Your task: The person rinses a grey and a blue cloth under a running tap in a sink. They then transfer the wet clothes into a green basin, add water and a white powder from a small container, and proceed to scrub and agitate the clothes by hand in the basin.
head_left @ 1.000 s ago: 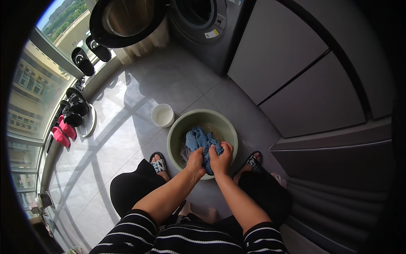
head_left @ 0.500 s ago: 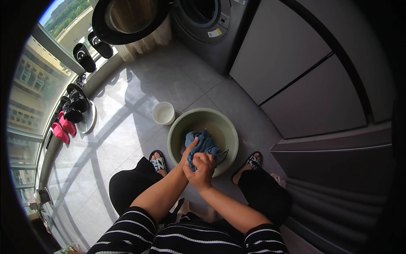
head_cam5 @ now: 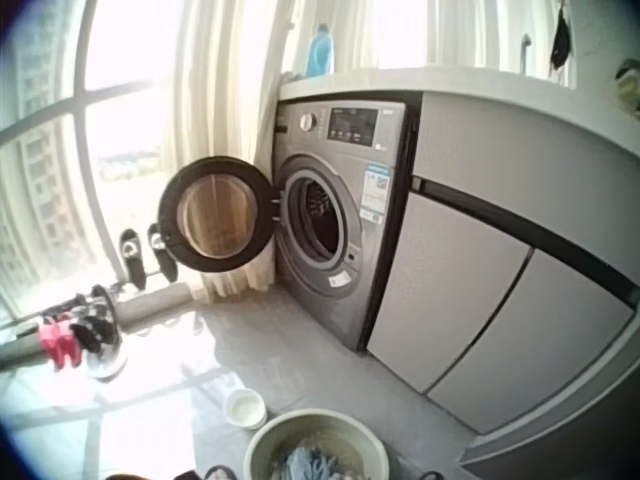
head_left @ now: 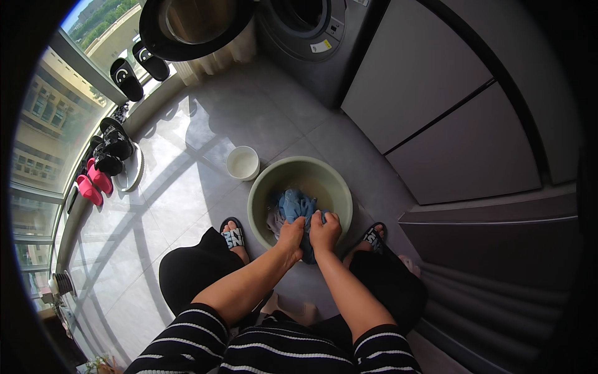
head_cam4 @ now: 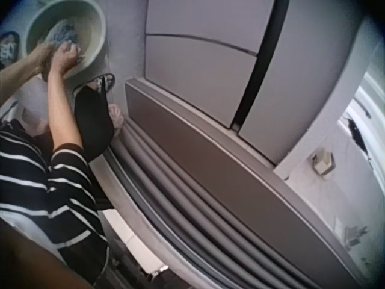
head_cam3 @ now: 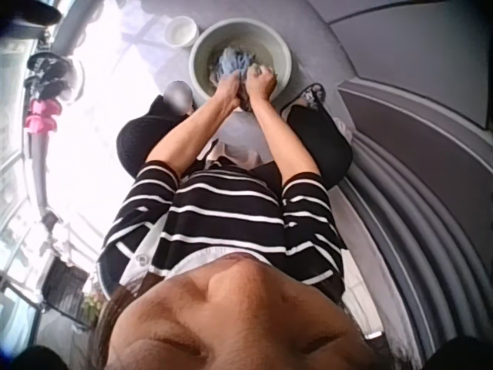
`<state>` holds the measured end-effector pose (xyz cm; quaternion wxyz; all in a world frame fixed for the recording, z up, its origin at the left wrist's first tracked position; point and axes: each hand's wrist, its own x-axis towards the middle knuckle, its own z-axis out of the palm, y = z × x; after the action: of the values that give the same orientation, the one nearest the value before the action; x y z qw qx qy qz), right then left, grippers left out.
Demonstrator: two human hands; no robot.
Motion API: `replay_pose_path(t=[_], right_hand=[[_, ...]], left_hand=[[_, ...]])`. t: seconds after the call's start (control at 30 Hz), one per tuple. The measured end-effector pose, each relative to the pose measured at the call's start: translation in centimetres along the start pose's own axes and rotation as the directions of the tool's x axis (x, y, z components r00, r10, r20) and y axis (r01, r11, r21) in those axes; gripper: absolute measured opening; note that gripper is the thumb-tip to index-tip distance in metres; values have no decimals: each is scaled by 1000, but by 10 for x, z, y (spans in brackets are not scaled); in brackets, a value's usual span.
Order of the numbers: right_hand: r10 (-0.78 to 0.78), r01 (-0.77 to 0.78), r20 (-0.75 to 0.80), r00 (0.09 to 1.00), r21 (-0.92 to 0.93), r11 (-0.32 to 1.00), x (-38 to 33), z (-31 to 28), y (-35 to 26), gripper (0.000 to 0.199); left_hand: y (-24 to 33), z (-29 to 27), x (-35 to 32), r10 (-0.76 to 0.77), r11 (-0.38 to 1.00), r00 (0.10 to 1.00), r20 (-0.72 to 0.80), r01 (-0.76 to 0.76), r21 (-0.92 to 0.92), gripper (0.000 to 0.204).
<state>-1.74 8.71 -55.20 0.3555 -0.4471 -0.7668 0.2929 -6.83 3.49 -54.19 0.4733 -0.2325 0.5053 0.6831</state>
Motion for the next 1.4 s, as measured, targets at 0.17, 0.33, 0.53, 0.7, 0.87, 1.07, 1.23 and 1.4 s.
replay_pose_path(t=[0.17, 0.33, 0.53, 0.7, 0.87, 1.07, 1.23, 1.4], right_hand=[[-280, 267, 123, 952, 111, 957, -30, -12, -58, 24], [-62, 60, 67, 996, 36, 998, -2, 6, 13, 26], [487, -560, 282, 827, 490, 668, 33, -14, 14, 39], [305, -475, 384, 872, 507, 719, 48, -27, 13, 37], [456, -519, 264, 850, 275, 809, 55, 2, 56, 38], [309, -365, 243, 920, 238, 900, 81, 21, 41, 32], [-266, 228, 355, 896, 147, 963, 62, 49, 56, 28], [2, -152, 636, 772, 182, 972, 69, 38, 76, 23]], left_hand=[[-14, -54, 71, -98, 985, 947, 305, 136, -108, 26], [4, -11, 16, -116, 993, 988, 103, 113, 38, 24], [27, -25, 54, -189, 977, 946, 264, 208, -47, 50], [55, -19, 54, -181, 974, 981, 66, 188, -124, 55], [46, -32, 95, -25, 838, 948, 316, 192, -510, 48], [53, -34, 120, -16, 721, 970, 242, 179, -669, 46], [71, -19, 101, -47, 926, 887, 460, 211, -313, 37], [74, -25, 87, 7, 998, 960, 279, -24, 56, 39]])
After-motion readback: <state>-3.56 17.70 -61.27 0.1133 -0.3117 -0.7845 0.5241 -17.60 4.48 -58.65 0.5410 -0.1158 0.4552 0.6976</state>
